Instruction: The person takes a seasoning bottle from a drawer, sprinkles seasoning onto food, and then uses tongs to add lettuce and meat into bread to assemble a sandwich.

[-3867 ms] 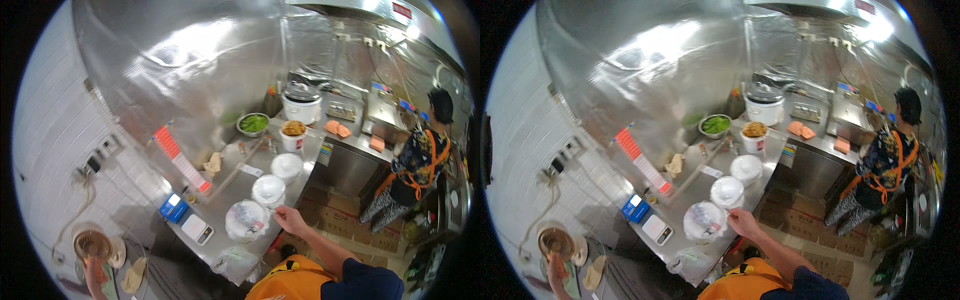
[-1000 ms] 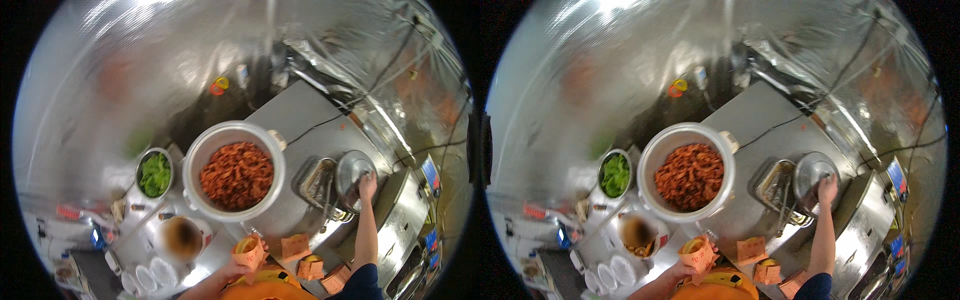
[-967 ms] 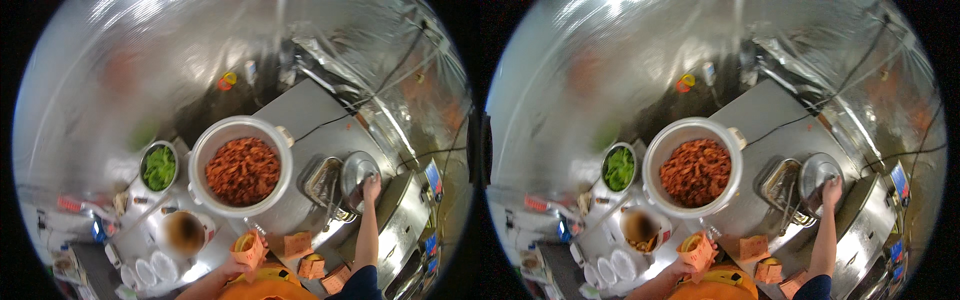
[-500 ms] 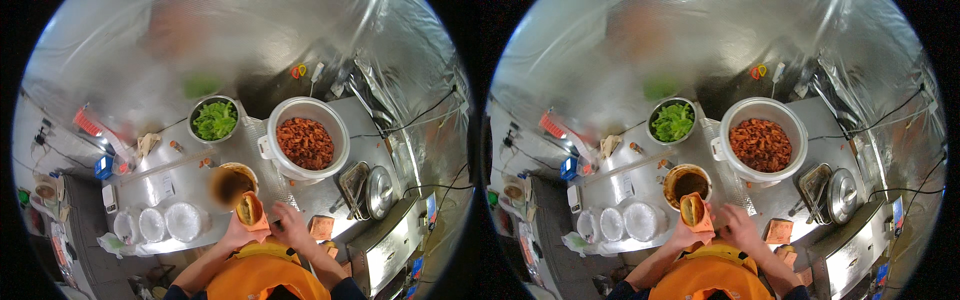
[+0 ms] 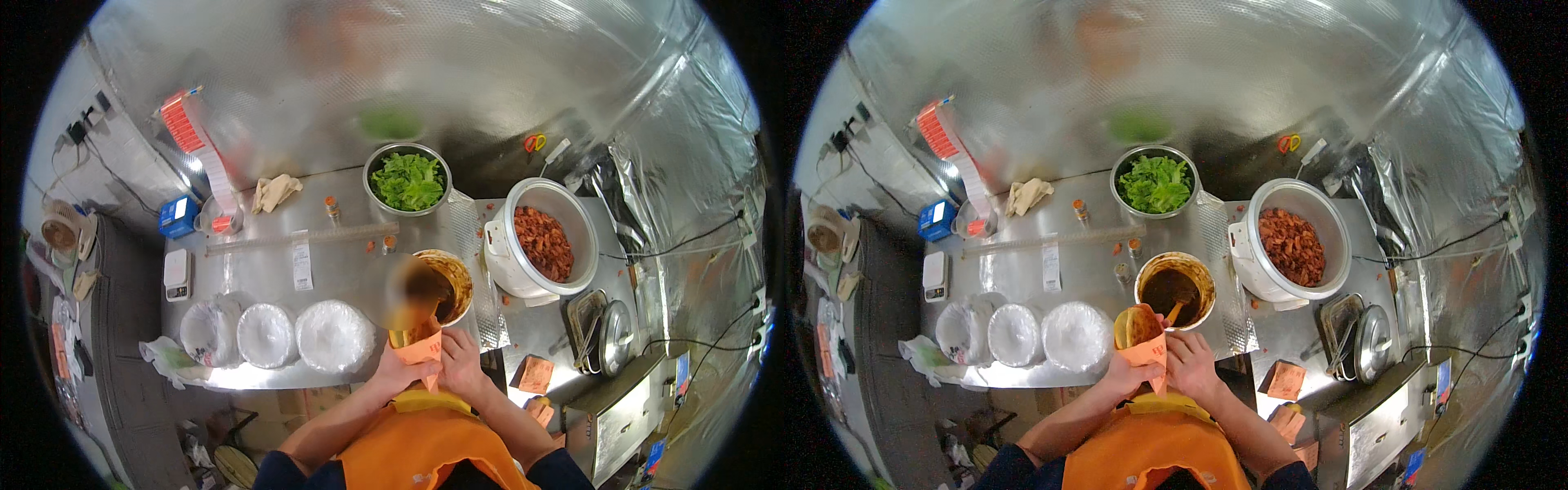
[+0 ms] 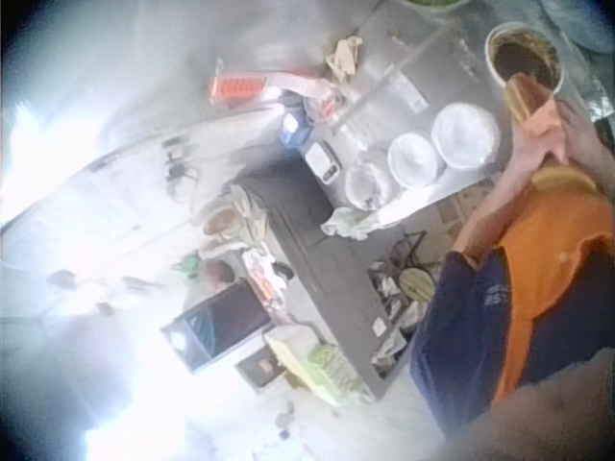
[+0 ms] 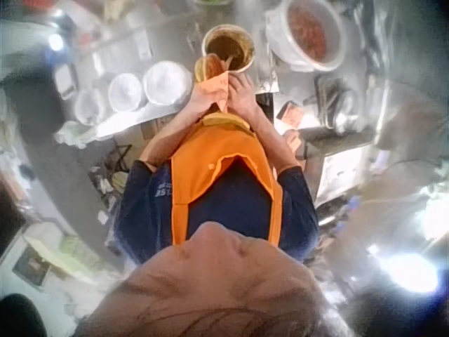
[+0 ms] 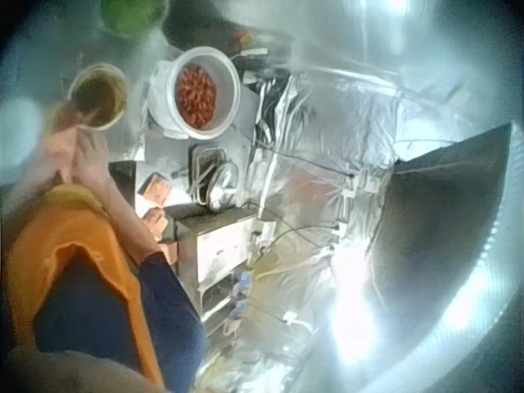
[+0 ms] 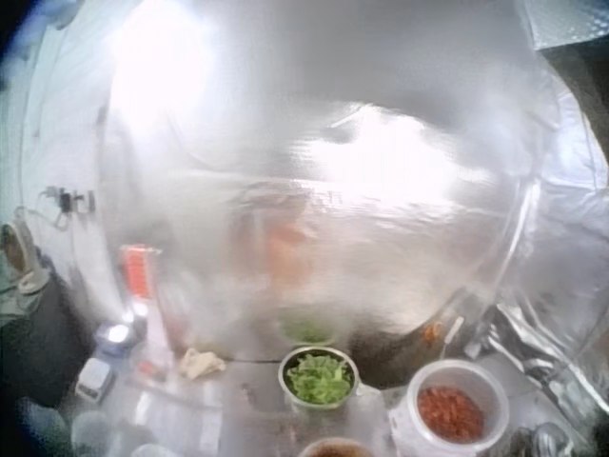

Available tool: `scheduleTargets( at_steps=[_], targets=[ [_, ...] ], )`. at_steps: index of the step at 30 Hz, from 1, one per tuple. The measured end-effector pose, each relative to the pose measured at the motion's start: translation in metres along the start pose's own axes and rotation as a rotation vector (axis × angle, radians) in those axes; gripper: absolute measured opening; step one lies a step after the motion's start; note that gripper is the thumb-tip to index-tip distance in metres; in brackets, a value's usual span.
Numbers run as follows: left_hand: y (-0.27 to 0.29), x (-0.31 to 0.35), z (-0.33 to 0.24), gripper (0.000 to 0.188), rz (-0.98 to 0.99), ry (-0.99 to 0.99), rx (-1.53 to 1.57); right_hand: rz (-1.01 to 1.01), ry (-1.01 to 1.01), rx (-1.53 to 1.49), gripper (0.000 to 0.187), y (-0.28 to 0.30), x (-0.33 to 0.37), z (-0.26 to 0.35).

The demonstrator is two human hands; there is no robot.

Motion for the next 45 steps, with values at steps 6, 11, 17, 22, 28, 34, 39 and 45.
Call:
scheduleTargets(
  at_steps=[6, 11, 17, 22, 28, 34, 39, 45],
  targets=[
    [0.002, -0.006, -0.016, 0.102, -0.149, -0.191, -0.063, 0.092, 0.078, 0.015, 0.039, -0.006, -0.005, -0.013],
    [0.018, -0.009, -0.021, 0.103, -0.21, -0.223, -0.093, 0.243, 0.093, -0.044, 0.034, -0.019, -0.013, -0.026],
    [0.041, 0.002, -0.015, 0.102, -0.378, -0.198, -0.38, 0.723, -0.061, 0.048, 0.028, -0.051, -0.034, -0.1],
    [0.046, 0.014, -0.001, 0.106, -0.429, -0.181, -0.453, 1.075, 0.103, 0.075, 0.014, -0.125, -0.013, -0.14],
    [0.043, 0.033, -0.008, 0.111, -0.504, -0.199, -0.405, 0.609, -0.13, -0.028, 0.031, -0.082, -0.059, -0.15],
    [0.05, 0.028, 0.005, 0.111, -0.449, -0.177, -0.469, 0.437, -0.427, -0.159, 0.041, -0.121, -0.046, -0.138],
    [0.043, 0.019, -0.01, 0.106, -0.442, -0.215, -0.67, 0.207, -0.786, -0.464, 0.037, -0.085, -0.027, -0.136],
    [0.046, -0.006, 0.002, 0.108, -0.337, -0.159, -0.551, -0.278, -1.113, -0.821, 0.03, -0.026, -0.002, -0.141]
  ],
)
Point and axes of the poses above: each hand's wrist, its own x-axis away from the middle knuckle, its own y-axis out of the back of the hand, z = x × y, the point moved 2 cm from there along -x, towards the middle knuckle, and after that the axes turned 5 degrees about y, right-handed, at the moved point
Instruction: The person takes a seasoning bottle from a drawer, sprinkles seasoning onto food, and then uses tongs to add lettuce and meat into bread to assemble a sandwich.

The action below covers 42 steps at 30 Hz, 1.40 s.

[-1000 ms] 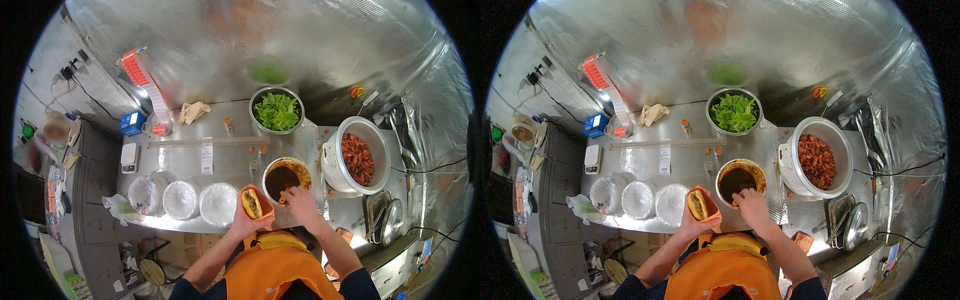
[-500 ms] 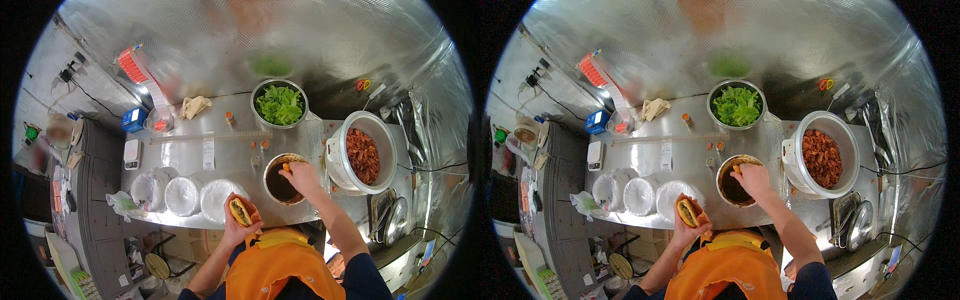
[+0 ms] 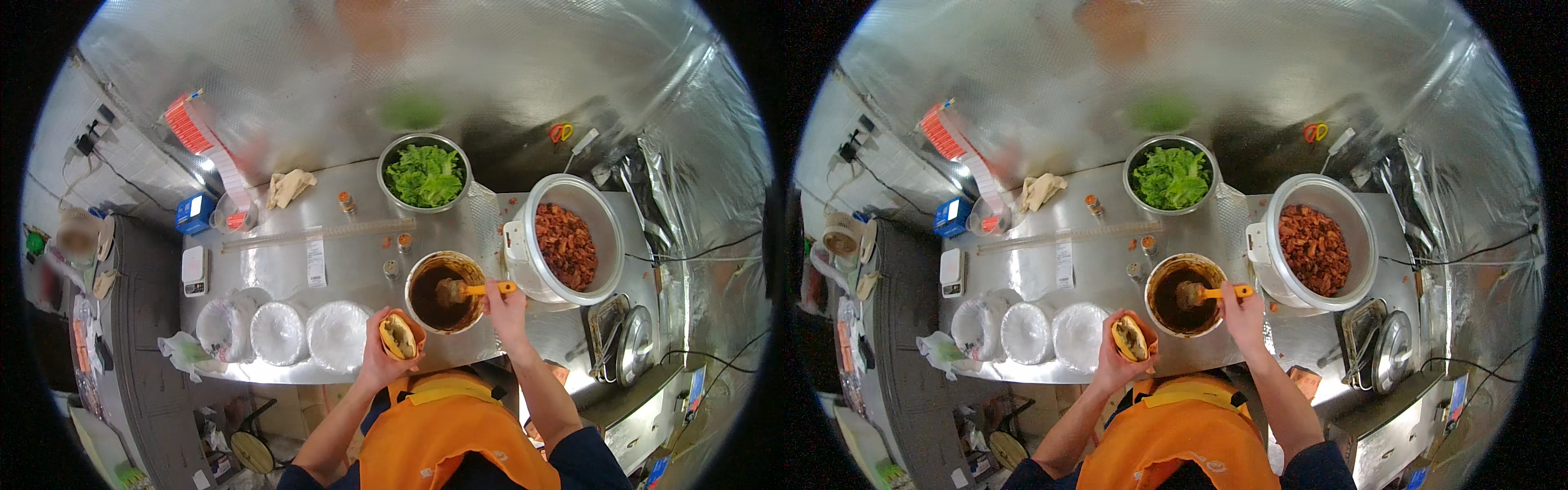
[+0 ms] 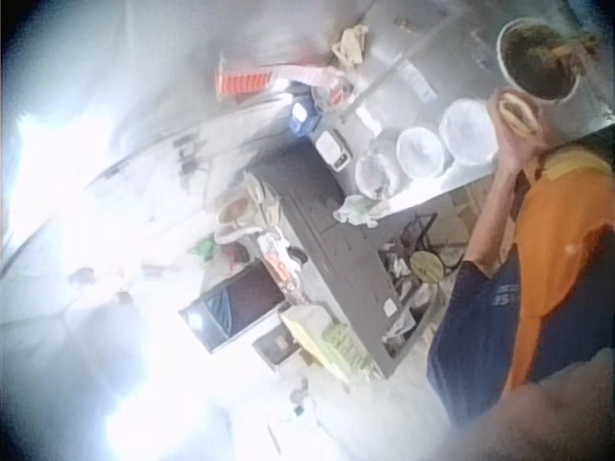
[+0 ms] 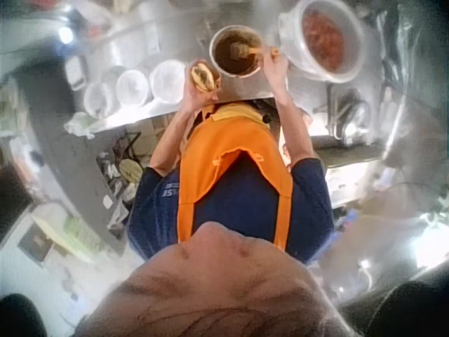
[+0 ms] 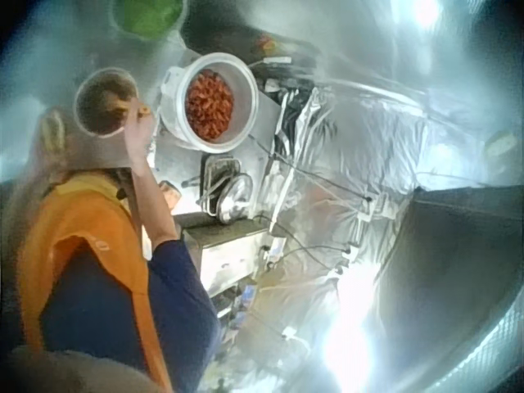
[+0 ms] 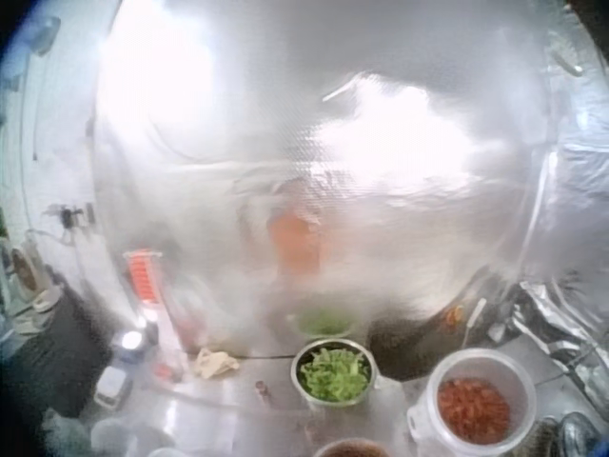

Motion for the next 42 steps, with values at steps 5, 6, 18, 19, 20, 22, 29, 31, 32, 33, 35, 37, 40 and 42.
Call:
scheduleTargets(
  at_steps=[5, 6, 18, 19, 20, 22, 29, 31, 32, 33, 35, 37, 40, 42],
  targets=[
    [-0.011, -0.033, -0.015, 0.102, -0.006, -0.216, -0.249, -0.136, 0.085, -0.187, 0.027, 0.04, 0.019, 0.034],
    [-0.014, -0.037, -0.012, 0.101, 0.016, -0.214, -0.218, -0.116, 0.104, -0.195, 0.027, 0.042, 0.025, 0.049],
    [-0.037, -0.064, -0.015, 0.121, 0.116, -0.259, -0.31, 0.235, 0.525, 0.25, 0.018, -0.019, 0.065, 0.114],
    [-0.034, -0.066, -0.006, 0.122, 0.125, -0.271, -0.267, 0.205, 0.484, 0.217, 0.018, -0.018, 0.063, 0.115],
    [-0.032, -0.067, -0.004, 0.122, 0.11, -0.272, -0.254, 0.175, 0.439, 0.186, 0.019, -0.017, 0.061, 0.115],
    [-0.028, -0.068, 0.0, 0.122, 0.079, -0.274, -0.228, 0.152, 0.558, 0.342, 0.02, -0.017, 0.06, 0.121],
    [-0.025, -0.06, -0.004, 0.114, 0.022, -0.295, -0.303, 0.234, 0.581, 0.505, 0.019, -0.029, 0.059, 0.128],
    [-0.023, -0.06, -0.002, 0.114, 0.022, -0.279, -0.288, 0.283, 0.6, 0.483, 0.017, -0.032, 0.055, 0.132],
    [-0.023, -0.057, -0.003, 0.114, 0.026, -0.264, -0.28, 0.307, 0.595, 0.385, 0.017, -0.033, 0.054, 0.131],
    [-0.027, -0.058, -0.005, 0.114, 0.023, -0.158, -0.081, 0.329, 0.59, 0.287, 0.018, -0.034, 0.054, 0.13],
    [-0.024, -0.057, -0.006, 0.114, 0.025, -0.212, -0.154, 0.329, 0.502, 0.287, 0.019, -0.03, 0.05, 0.126],
    [-0.02, -0.058, -0.009, 0.109, 0.029, -0.224, -0.175, 0.265, 0.479, 0.28, 0.02, -0.024, 0.05, 0.136],
    [-0.023, -0.057, -0.01, 0.106, 0.017, -0.171, 0.012, 0.201, 0.417, 0.135, 0.02, -0.021, 0.056, 0.138],
    [-0.016, -0.056, -0.01, 0.105, 0.0, -0.156, 0.035, 0.068, 0.311, -0.013, 0.022, -0.008, 0.056, 0.142]
  ],
)
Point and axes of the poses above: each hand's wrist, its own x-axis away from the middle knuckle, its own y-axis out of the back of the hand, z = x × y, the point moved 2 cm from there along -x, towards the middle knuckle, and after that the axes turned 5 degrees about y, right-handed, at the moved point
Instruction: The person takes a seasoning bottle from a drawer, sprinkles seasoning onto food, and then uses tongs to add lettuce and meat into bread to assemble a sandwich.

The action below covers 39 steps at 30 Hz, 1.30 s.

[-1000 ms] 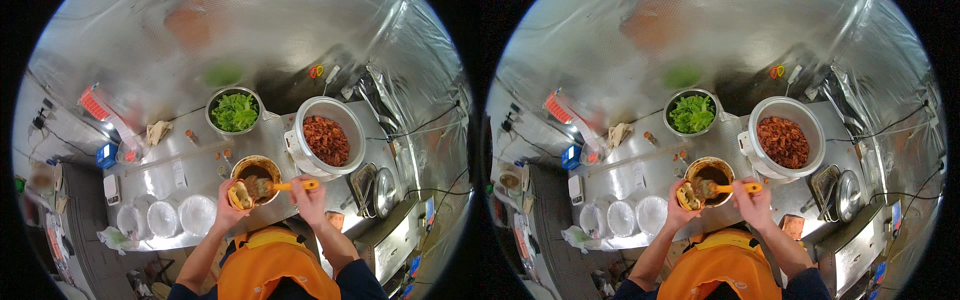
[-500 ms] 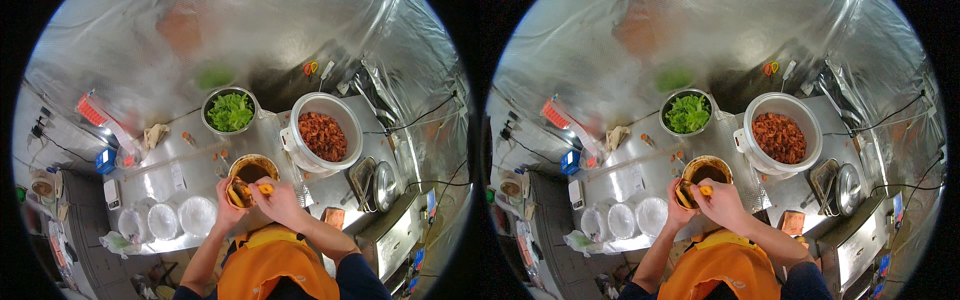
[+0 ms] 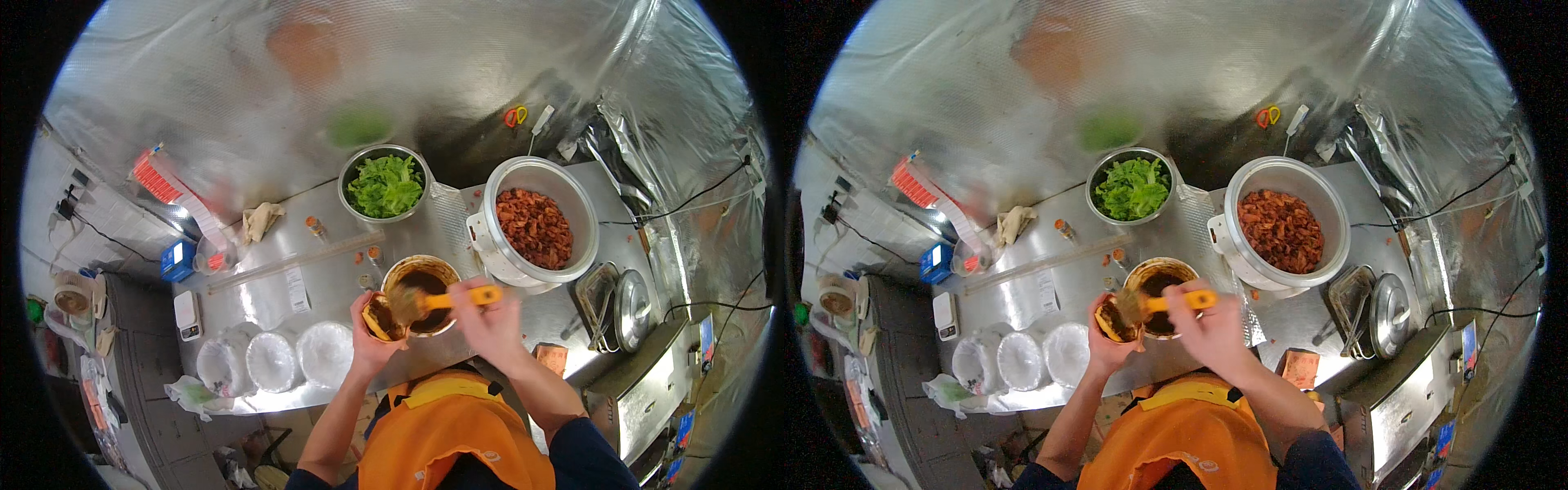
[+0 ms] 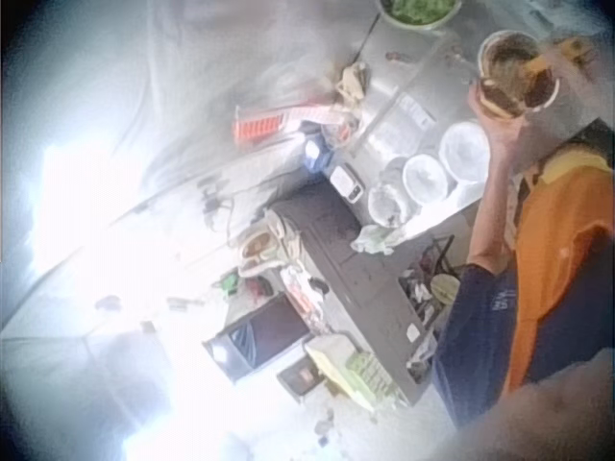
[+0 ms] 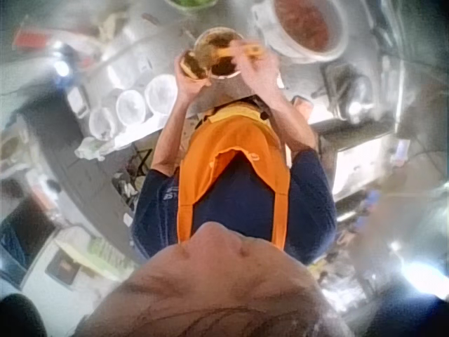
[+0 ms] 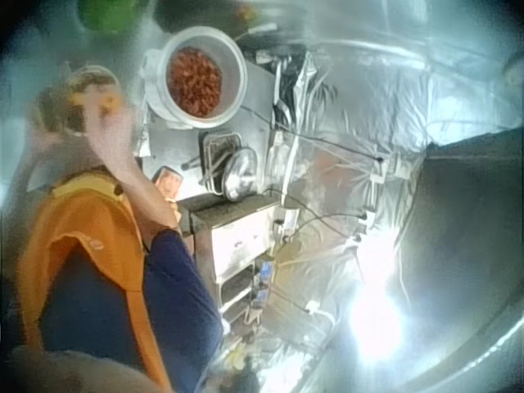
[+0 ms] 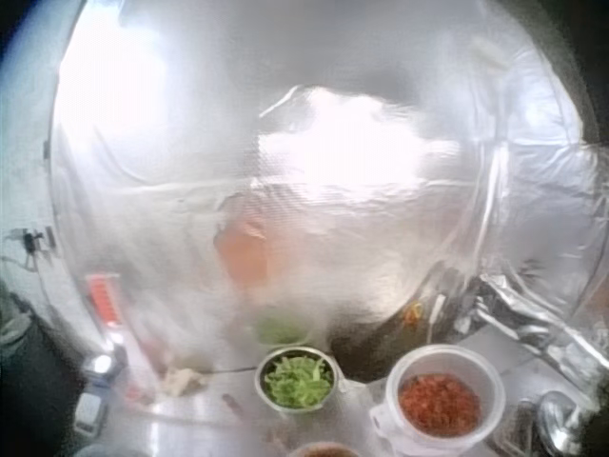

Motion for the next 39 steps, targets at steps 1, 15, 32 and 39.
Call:
scheduleTargets(
  at_steps=[1, 15, 32, 39],
  targets=[
    [0.003, 0.001, 0.0, 0.105, -0.011, 0.008, 0.011, -0.075, -0.053, -0.063, 0.024, 0.008, -0.001, -0.001],
    [-0.003, 0.005, -0.003, 0.108, 0.058, -0.073, 0.05, 0.06, 0.052, 0.109, 0.016, 0.01, 0.009, -0.03],
    [0.01, 0.007, 0.012, 0.105, 0.016, -0.034, -0.051, 0.007, -0.154, 0.223, 0.03, 0.025, -0.009, -0.054],
    [0.002, 0.016, 0.009, 0.105, -0.008, 0.118, 0.108, -0.429, -0.221, 0.683, 0.025, 0.158, 0.035, -0.151]
  ],
)
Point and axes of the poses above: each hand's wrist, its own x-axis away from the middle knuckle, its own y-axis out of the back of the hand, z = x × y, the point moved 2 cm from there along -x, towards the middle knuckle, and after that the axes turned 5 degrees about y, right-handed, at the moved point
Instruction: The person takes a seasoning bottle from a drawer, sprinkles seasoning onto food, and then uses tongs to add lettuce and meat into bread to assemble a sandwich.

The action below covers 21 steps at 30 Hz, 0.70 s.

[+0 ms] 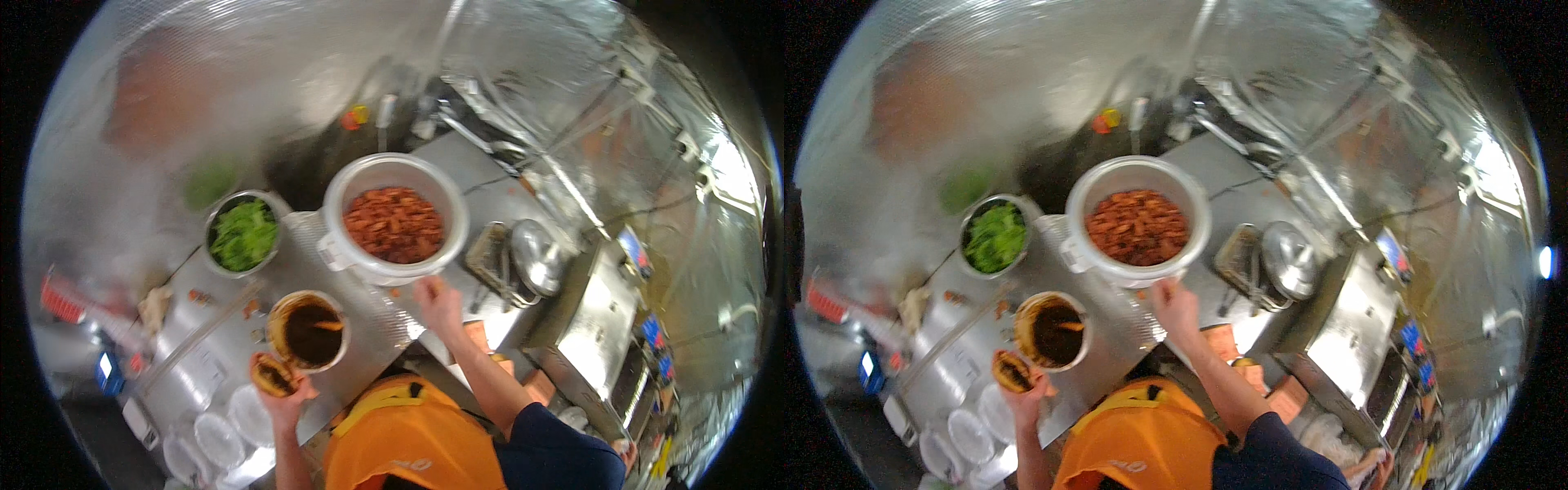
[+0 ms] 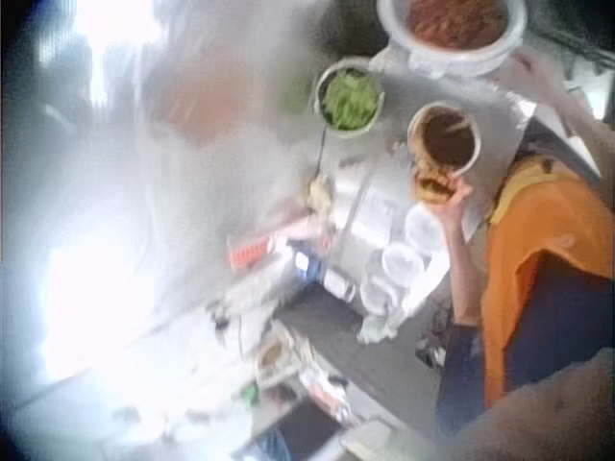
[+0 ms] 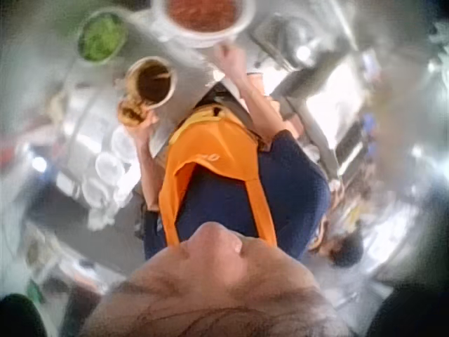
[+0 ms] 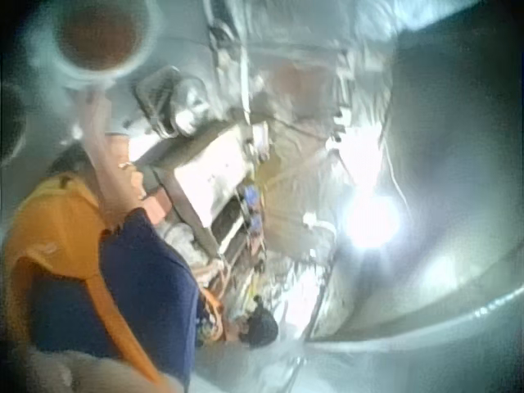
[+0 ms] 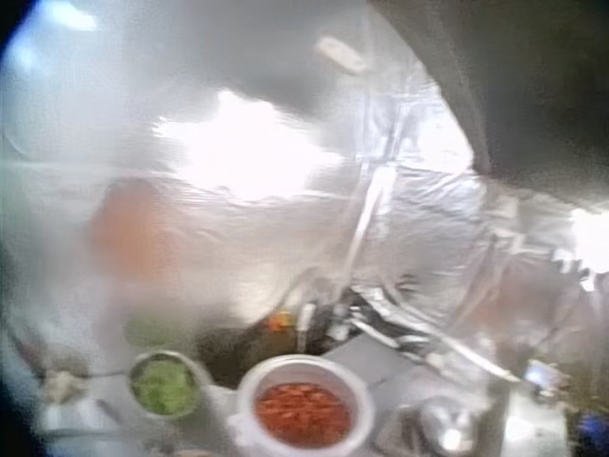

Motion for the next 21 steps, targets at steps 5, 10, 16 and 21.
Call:
scheduleTargets(
  at_steps=[5, 10, 16, 21],
  targets=[
    [-0.011, 0.005, 0.001, 0.107, -0.02, 0.01, -0.07, -0.325, -0.362, 0.75, 0.064, 0.086, -0.023, -0.212],
    [-0.036, -0.01, -0.029, 0.106, 0.138, 0.186, -0.023, -0.232, -0.504, 0.35, 0.032, 0.114, 0.024, -0.378],
    [-0.012, -0.007, -0.021, 0.108, 0.042, 0.039, -0.105, -0.375, -0.379, -0.451, 0.017, 0.089, 0.065, -0.086],
    [-0.006, 0.005, -0.007, 0.109, 0.034, 0.157, 0.015, 0.2, -0.224, -0.53, 0.021, 0.065, 0.012, 0.088]
  ],
)
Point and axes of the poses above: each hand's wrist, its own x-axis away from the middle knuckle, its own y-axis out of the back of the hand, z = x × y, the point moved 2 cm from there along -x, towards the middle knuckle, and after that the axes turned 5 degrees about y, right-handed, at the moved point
